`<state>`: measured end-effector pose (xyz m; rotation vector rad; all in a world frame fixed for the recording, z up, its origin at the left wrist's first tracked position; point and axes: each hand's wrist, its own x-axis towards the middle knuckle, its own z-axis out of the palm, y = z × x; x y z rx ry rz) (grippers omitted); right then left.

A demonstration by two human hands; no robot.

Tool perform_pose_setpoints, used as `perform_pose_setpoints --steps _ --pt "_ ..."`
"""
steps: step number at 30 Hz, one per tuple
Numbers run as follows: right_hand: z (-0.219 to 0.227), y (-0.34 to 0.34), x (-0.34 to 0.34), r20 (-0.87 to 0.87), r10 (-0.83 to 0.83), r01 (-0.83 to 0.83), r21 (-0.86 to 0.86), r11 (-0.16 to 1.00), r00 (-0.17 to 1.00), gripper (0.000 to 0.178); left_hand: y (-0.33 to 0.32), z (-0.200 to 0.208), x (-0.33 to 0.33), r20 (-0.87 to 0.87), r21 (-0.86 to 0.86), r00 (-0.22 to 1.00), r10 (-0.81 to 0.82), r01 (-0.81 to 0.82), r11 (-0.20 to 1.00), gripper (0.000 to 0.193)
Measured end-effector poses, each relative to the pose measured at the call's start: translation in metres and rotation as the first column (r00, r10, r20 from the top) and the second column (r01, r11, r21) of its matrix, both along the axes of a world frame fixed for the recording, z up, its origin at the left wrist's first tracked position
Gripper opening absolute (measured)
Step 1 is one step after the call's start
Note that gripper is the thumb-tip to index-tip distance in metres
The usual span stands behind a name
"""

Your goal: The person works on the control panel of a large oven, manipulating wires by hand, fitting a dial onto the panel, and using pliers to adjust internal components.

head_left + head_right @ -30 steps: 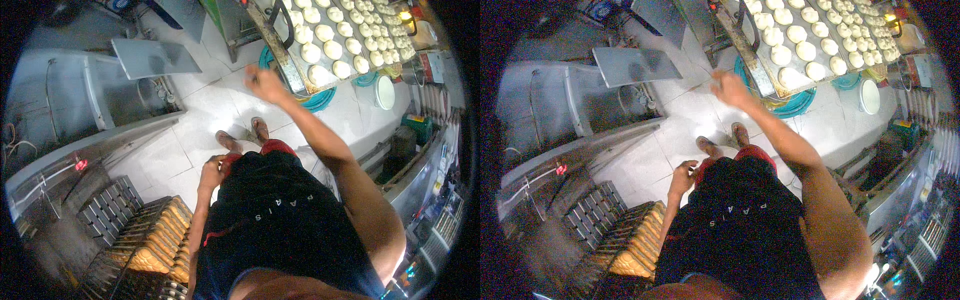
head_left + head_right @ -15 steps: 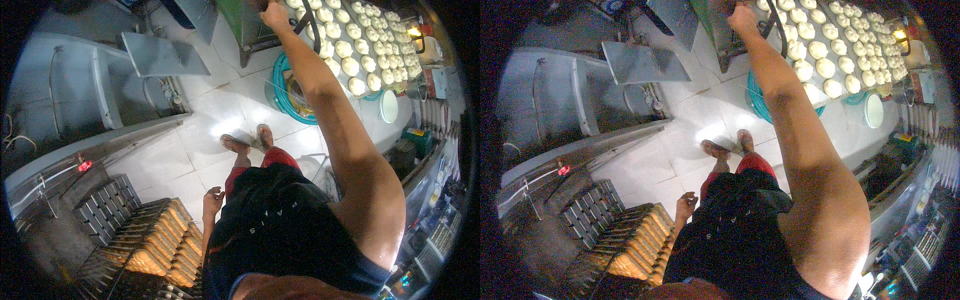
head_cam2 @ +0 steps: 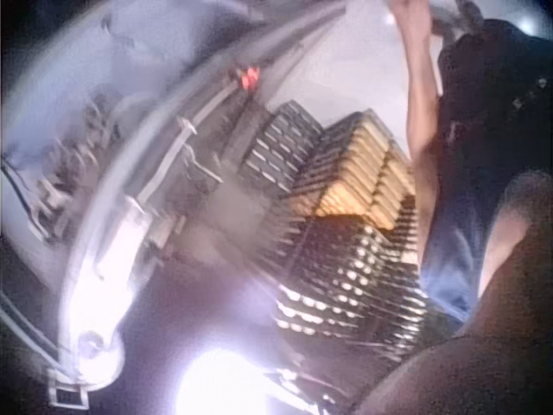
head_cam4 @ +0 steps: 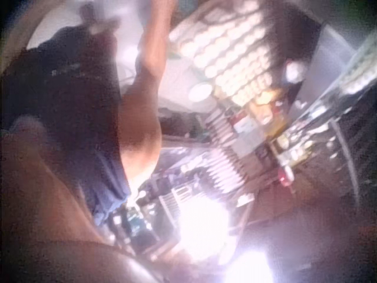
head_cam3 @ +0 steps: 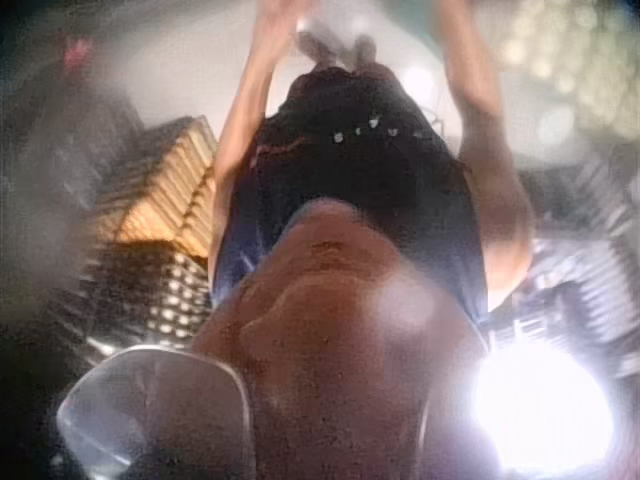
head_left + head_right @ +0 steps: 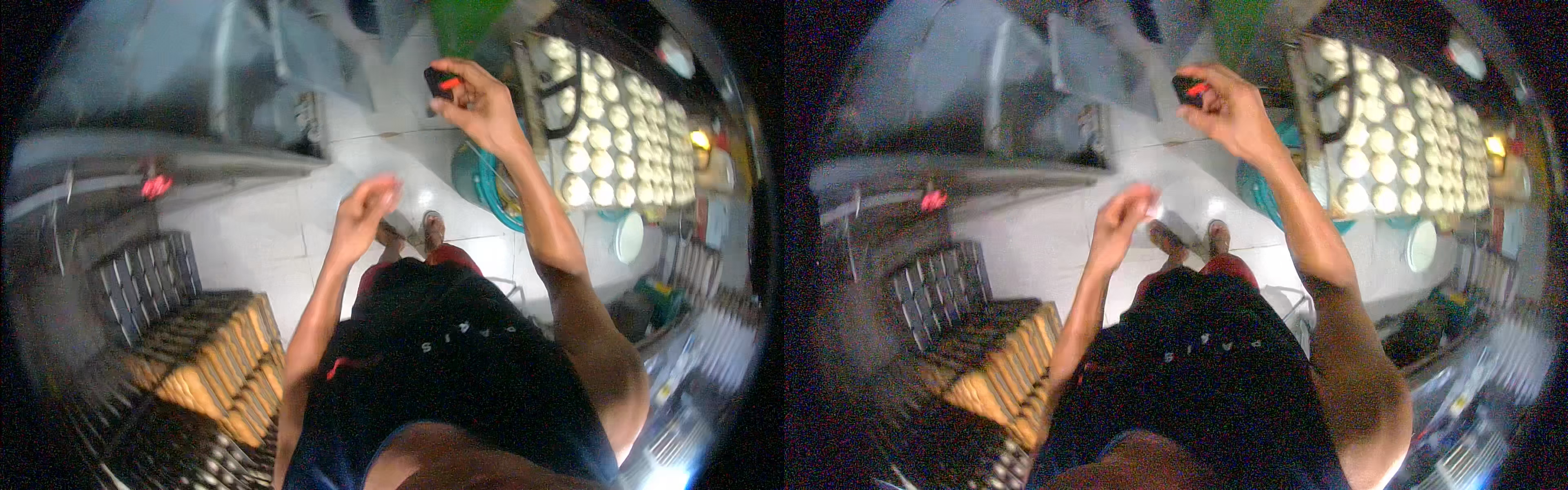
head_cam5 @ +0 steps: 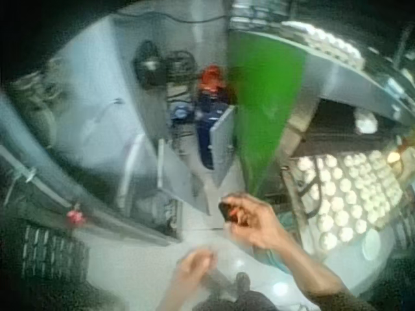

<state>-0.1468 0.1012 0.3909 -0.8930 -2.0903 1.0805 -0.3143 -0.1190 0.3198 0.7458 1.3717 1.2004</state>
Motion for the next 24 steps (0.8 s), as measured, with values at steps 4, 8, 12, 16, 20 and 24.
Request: perform_pose_setpoints --steps 4,8,12,16,20,24 --pt "0.073 -0.05 -0.064 -0.186 0.346 -0.342 0.055 0.938 0.92 0.057 0.048 0.107 -0.023 0.449 0.385 0.882 0.144 -0.336 0.86 0.044" --pt "0.104 -0.061 -0.113 -0.18 0.512 -0.483 0.183 0.857 0.84 0.065 0.021 0.142 -0.052 0.39 0.487 0.868 0.306 -0.477 0.732 0.049" --pt "0.13 -0.073 -0.16 -0.2 0.677 -0.573 0.398 0.716 0.708 0.057 -0.004 0.158 -0.087 0.228 0.602 0.828 0.512 -0.534 0.594 0.056" --pt "0.174 -0.085 -0.202 -0.367 0.781 -0.681 0.386 0.623 0.506 0.044 -0.038 0.206 -0.109 0.013 0.718 0.78 0.625 -0.442 0.537 0.052" --pt "0.206 -0.084 -0.251 -0.423 0.856 -0.683 0.532 0.5 0.296 0.034 -0.046 0.247 -0.124 -0.116 0.837 0.627 0.77 -0.356 0.415 0.044" --pt "0.227 -0.069 -0.285 -0.478 0.866 -0.774 0.49 0.4 0.145 0.033 -0.036 0.276 -0.129 -0.128 0.856 0.495 0.86 -0.383 0.348 0.046"
